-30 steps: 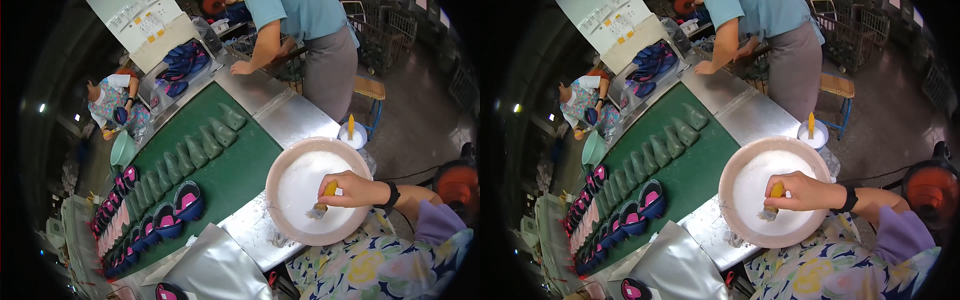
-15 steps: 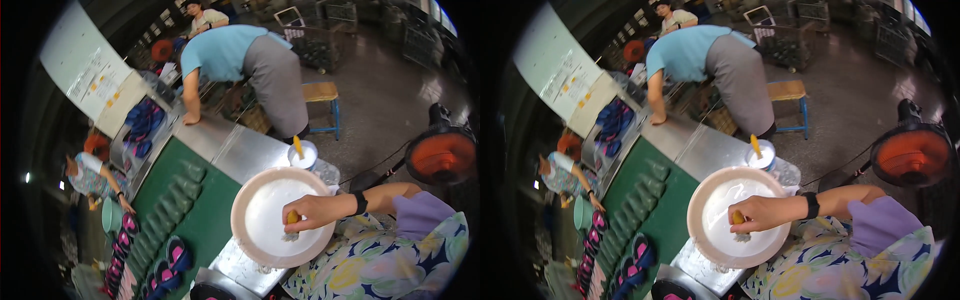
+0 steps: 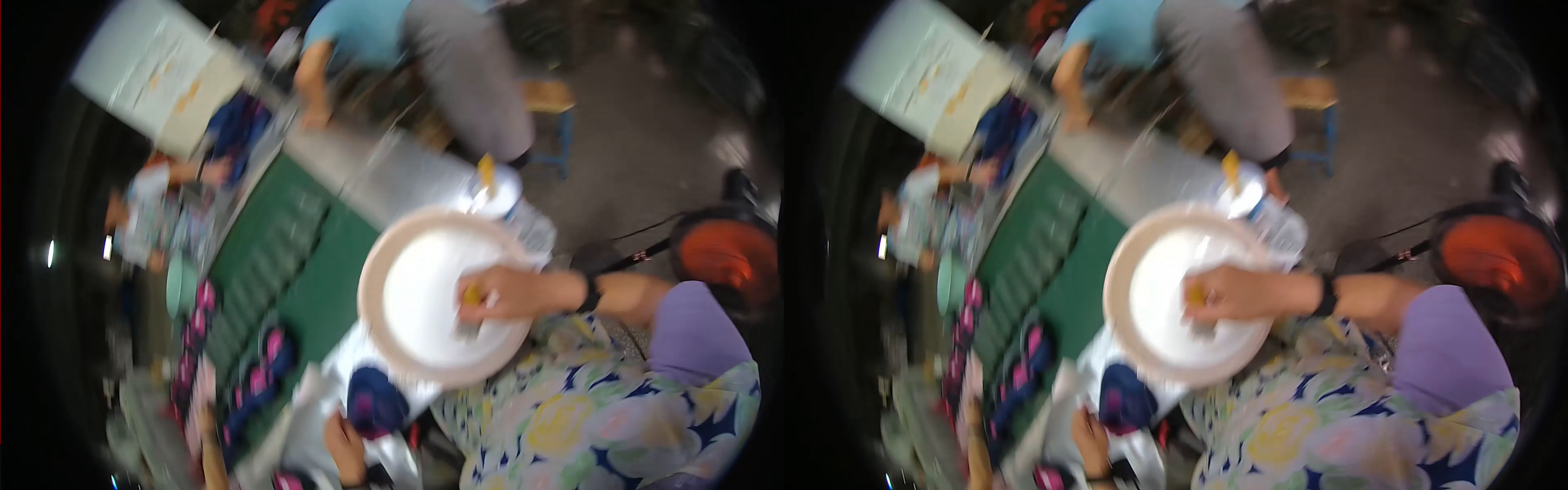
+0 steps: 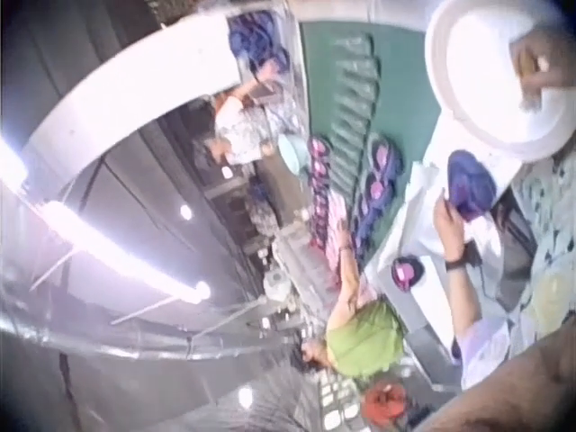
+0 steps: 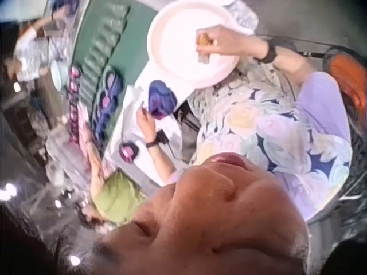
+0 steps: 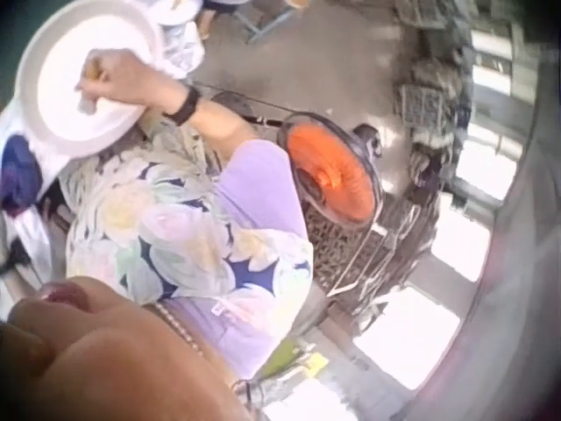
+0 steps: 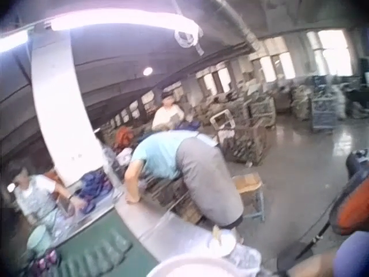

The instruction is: Applying adhesive to shoe components using a brush during manufacturing.

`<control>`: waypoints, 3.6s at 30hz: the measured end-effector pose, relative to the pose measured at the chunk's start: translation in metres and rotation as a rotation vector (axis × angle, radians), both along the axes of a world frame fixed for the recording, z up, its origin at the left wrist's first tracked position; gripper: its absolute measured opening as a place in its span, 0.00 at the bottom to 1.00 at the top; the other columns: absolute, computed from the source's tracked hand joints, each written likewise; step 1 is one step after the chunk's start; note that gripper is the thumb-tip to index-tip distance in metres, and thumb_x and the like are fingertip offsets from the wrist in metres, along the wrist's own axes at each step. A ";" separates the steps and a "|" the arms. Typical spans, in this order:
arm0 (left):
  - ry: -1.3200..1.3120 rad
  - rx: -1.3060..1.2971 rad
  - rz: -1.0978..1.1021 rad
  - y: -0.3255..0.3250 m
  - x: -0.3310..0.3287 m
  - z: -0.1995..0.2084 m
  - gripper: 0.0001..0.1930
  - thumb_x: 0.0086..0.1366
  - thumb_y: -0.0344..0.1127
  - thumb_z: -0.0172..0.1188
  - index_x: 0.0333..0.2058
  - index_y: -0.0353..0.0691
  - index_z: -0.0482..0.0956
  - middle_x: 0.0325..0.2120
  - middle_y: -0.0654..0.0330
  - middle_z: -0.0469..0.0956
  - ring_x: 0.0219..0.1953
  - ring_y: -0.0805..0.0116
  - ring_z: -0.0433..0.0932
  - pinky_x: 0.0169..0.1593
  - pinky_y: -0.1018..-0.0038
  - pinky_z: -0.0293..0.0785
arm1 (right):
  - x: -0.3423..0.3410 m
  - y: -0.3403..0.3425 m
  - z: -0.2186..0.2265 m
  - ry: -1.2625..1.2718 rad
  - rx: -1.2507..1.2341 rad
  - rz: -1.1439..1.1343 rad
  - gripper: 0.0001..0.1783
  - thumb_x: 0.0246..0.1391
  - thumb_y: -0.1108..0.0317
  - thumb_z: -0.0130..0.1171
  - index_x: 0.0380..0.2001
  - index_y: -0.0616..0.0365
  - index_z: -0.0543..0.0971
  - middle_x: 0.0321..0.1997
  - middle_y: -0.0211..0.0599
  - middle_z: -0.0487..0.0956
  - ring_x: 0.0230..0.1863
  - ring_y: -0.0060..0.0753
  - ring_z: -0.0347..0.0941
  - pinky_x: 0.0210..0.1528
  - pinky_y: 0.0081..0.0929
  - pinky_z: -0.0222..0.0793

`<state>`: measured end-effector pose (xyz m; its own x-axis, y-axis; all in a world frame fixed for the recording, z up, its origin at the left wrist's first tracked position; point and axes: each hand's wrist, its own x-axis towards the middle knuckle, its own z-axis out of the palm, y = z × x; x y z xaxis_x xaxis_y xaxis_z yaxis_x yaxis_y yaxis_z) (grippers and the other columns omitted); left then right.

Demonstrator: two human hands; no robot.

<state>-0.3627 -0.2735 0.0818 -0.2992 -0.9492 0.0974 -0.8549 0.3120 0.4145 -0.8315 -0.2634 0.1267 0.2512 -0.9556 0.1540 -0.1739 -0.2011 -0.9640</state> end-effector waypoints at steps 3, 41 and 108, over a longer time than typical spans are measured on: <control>0.083 -0.034 0.114 -0.016 0.038 -0.014 0.23 0.60 0.15 0.45 0.54 0.30 0.74 0.46 0.44 0.79 0.46 0.48 0.80 0.52 0.62 0.76 | -0.011 0.001 0.001 0.239 -0.101 -0.098 0.07 0.57 0.69 0.65 0.31 0.62 0.80 0.32 0.35 0.80 0.34 0.27 0.78 0.39 0.25 0.72; 0.077 -0.683 -0.321 -0.090 -0.052 -0.009 0.28 0.61 0.32 0.62 0.59 0.30 0.67 0.55 0.48 0.75 0.56 0.52 0.74 0.62 0.58 0.67 | 0.012 -0.091 0.039 0.090 -0.462 -0.179 0.19 0.54 0.57 0.67 0.28 0.61 0.73 0.23 0.44 0.78 0.25 0.48 0.77 0.30 0.37 0.70; 1.502 0.472 0.340 -0.153 0.012 -0.064 0.11 0.73 0.38 0.53 0.51 0.44 0.74 0.41 0.59 0.81 0.39 0.66 0.82 0.39 0.69 0.84 | -0.013 -0.020 0.024 0.150 -0.234 -0.228 0.06 0.54 0.74 0.65 0.32 0.61 0.78 0.32 0.37 0.82 0.35 0.28 0.79 0.39 0.24 0.71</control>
<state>-0.3502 -0.4264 0.0182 0.0126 -0.9771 -0.2124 0.3931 -0.1904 0.8995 -0.8442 -0.2837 0.1510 0.0723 -0.9330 0.3526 -0.3757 -0.3529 -0.8569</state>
